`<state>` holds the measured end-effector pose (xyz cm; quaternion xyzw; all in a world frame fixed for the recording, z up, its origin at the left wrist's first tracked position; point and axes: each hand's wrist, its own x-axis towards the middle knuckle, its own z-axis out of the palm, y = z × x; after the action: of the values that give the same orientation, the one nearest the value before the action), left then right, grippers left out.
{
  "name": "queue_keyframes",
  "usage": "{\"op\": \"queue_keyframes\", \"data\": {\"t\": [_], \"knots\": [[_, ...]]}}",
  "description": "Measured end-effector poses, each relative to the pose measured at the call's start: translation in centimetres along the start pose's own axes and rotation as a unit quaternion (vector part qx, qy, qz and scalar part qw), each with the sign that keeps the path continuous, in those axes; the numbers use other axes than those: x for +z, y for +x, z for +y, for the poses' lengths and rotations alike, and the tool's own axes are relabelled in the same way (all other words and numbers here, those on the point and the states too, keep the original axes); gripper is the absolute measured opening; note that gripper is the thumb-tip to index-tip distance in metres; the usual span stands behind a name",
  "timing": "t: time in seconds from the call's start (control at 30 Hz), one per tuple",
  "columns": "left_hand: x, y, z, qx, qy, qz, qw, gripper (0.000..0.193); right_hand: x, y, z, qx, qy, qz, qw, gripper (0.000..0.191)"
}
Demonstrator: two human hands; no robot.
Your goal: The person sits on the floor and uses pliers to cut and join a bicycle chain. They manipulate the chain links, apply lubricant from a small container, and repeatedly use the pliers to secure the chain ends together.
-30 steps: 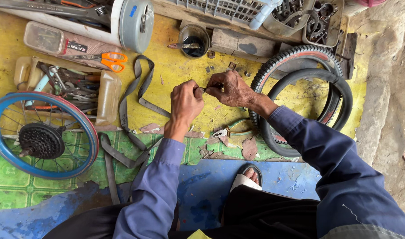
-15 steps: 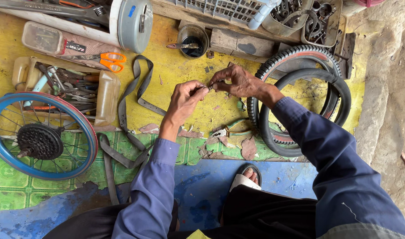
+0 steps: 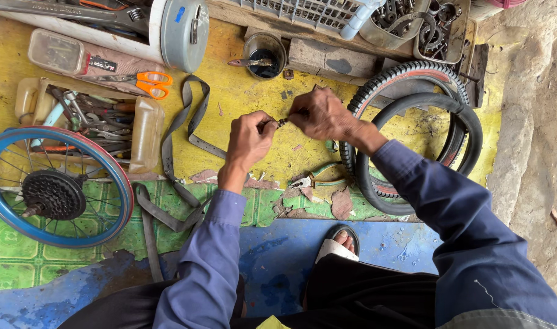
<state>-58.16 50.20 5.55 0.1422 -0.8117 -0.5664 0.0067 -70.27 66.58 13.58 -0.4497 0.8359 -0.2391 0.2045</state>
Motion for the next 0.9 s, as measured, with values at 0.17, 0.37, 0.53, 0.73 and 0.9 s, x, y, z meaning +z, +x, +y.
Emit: {"op": "queue_keyframes", "data": {"t": [0.17,0.37,0.53,0.73,0.9], "knots": [[1.9,-0.5,0.6,-0.01,0.095,0.078,0.992,0.015,2.2,0.1,-2.5,0.031,-0.141,0.017,0.989,0.018],[1.2,-0.5,0.0,0.054,0.052,0.106,0.991,0.015,1.2,0.3,-0.8,-0.003,0.012,0.005,1.0,0.016],[-0.5,0.1,-0.4,-0.037,-0.137,-0.012,0.99,0.019,-1.7,1.0,2.0,-0.042,0.087,-0.043,0.994,0.015],[-0.6,-0.2,-1.2,0.03,-0.337,-0.07,0.938,0.024,-0.4,1.0,3.1,-0.032,0.151,-0.077,0.985,0.017],[-0.8,-0.1,-2.2,0.026,-0.327,-0.094,0.94,0.022,0.4,0.9,3.1,0.012,0.178,-0.097,0.979,0.015]]}}
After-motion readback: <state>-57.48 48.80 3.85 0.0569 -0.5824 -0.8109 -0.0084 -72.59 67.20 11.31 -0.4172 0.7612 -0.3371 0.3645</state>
